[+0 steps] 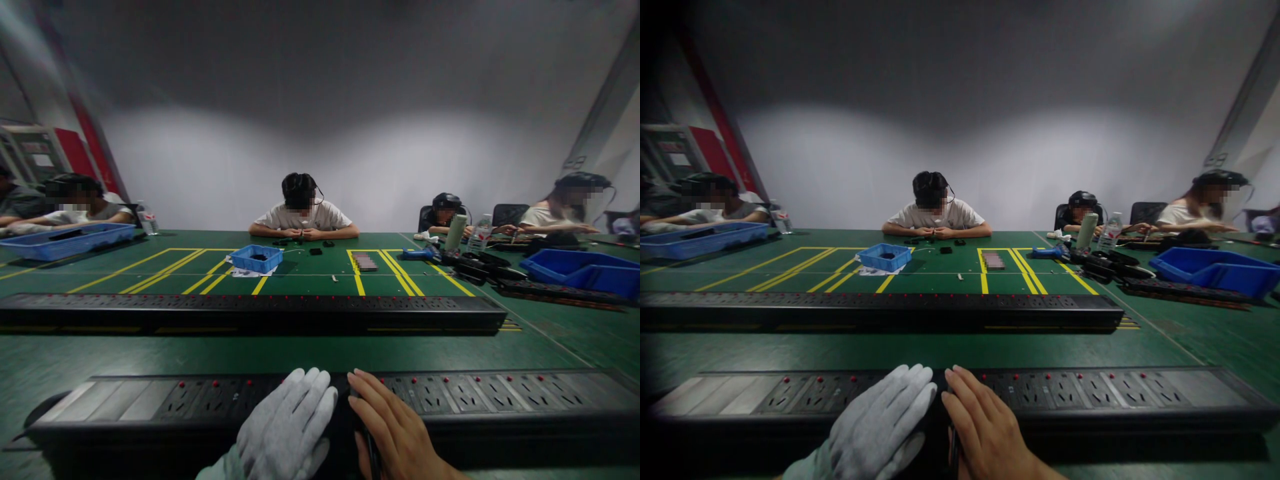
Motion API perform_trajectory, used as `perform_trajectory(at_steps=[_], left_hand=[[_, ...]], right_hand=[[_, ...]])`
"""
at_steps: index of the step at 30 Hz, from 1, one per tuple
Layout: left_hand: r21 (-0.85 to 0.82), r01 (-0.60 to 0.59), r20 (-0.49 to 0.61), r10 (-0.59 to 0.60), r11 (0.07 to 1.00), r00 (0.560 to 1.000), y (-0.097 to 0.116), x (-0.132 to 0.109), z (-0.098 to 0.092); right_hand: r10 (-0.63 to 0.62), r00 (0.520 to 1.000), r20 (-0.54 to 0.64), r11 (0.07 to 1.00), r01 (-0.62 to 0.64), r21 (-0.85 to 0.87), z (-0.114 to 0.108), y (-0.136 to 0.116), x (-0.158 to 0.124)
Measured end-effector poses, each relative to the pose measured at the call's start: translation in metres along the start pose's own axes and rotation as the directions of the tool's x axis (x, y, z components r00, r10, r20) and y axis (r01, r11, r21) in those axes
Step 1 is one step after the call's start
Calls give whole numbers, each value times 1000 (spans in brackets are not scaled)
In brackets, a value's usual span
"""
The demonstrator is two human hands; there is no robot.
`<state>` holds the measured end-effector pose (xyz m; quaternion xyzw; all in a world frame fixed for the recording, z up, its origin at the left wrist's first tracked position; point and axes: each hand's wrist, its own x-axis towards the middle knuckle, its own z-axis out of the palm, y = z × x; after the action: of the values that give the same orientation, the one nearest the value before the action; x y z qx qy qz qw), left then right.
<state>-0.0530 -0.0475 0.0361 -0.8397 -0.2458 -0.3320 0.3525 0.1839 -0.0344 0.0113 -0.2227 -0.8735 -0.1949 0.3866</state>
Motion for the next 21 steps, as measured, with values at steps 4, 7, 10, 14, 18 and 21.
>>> perform_trajectory(at_steps=[4,7,10,14,18,21], left_hand=[[-6,3,8,-3,1000,1000,0,0,1],[-1,7,2,-7,1000,1000,0,1,1],[3,9,-3,-9,1000,1000,0,2,1],[1,11,-7,-11,1000,1000,1,2,1],[0,10,1,-10,1000,1000,1,0,1],[7,7,9,-7,1000,1000,1,0,0]], right_hand=[[-1,1000,-7,1000,1,-1,2,1,-1],[2,1000,-4,1000,-2,1,2,1,-1],[1,1000,-2,1000,-1,3,1,0,-1],[6,1000,9,1000,-6,0,0,0,-1],[4,1000,-12,1000,-4,0,2,0,0],[4,1000,-17,1000,-4,1,2,0,0]])
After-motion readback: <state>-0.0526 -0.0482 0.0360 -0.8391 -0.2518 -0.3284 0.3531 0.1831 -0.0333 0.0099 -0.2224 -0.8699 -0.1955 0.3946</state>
